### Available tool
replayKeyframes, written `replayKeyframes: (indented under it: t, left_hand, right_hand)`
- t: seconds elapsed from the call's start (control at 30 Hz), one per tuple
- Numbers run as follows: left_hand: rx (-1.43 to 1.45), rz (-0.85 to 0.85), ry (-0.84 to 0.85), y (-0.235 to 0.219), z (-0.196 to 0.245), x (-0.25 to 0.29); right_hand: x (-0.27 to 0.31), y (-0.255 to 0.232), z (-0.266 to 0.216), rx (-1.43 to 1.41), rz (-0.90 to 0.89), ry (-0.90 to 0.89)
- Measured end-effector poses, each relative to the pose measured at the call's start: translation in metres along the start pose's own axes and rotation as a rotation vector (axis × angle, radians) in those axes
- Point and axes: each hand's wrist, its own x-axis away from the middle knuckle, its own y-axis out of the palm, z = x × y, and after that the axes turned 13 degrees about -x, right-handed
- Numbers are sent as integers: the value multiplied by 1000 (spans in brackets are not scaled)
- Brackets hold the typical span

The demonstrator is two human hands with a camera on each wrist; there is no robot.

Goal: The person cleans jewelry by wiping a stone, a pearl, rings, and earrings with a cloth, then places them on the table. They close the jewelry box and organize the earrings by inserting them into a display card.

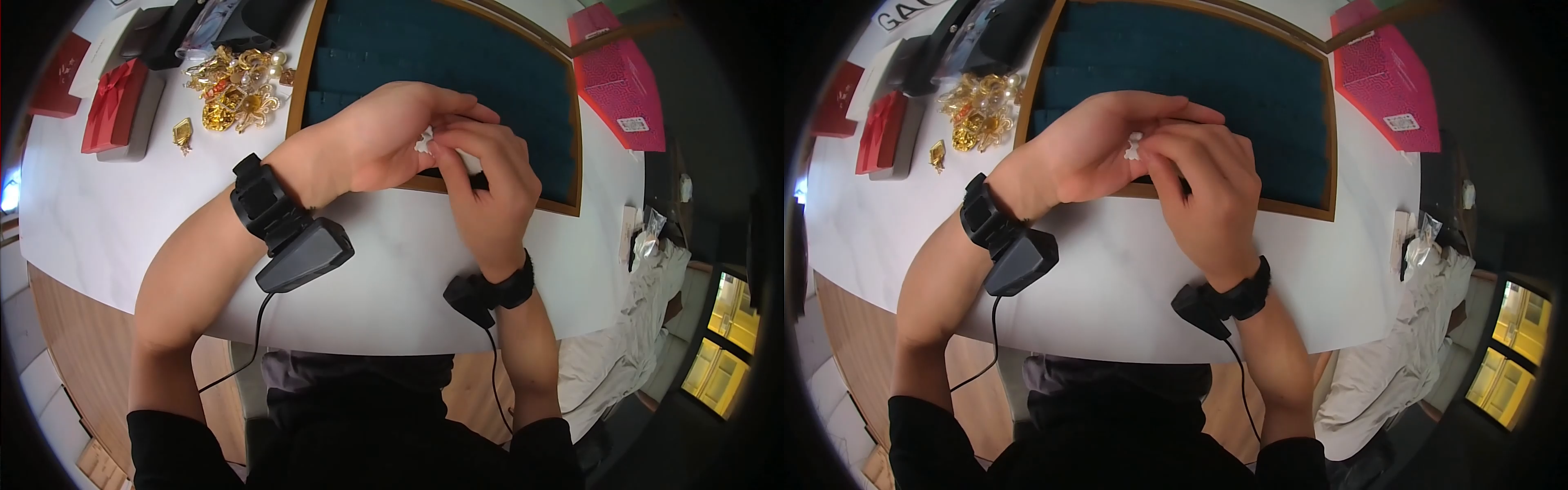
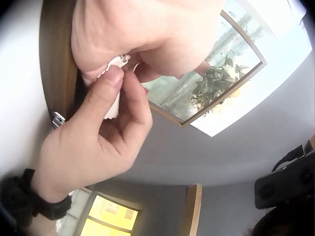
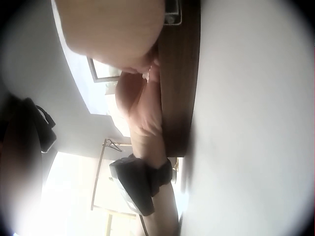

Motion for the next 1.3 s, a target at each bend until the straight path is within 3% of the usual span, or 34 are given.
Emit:
replayKeyframes:
  t: [0.03,0.17,0.23,0.33,0.37,0.43,0.53,0.63,0.77,0.83,0.93,1.23,1.3]
  left_hand:
    - [-78,82,11,5,2,1]
    - [-20,95,18,3,1,1]
    - [152,-132,33,-5,0,-2]
    - [111,-26,40,0,0,-4]
    - [114,-24,40,-1,0,-4]
    - [83,-56,46,-3,0,-3]
    - [80,-60,-16,-7,2,-1]
    - [24,52,-26,1,4,-1]
    - [68,-53,-17,-6,2,0]
    - [30,2,-11,0,3,2]
    - [-15,65,3,5,1,-1]
    - [70,-91,61,-6,-1,-1]
    - [67,-51,46,-1,0,-1]
  right_hand:
    - [-1,0,1,39,-39,12]
    - [1,4,1,40,24,80]
    - [0,5,3,-18,164,112]
    - [1,4,2,-42,236,151]
    - [1,3,2,-44,233,152]
    - [1,-1,1,25,29,139]
    - [-1,-1,-6,60,-3,136]
    - [1,-2,-1,-17,-1,87]
    - [2,0,0,-98,75,110]
    - [1,1,3,-27,29,-24]
    - [0,3,4,24,-2,20]
    - [-1,4,6,-26,89,49]
    - [-1,3,7,-46,120,47]
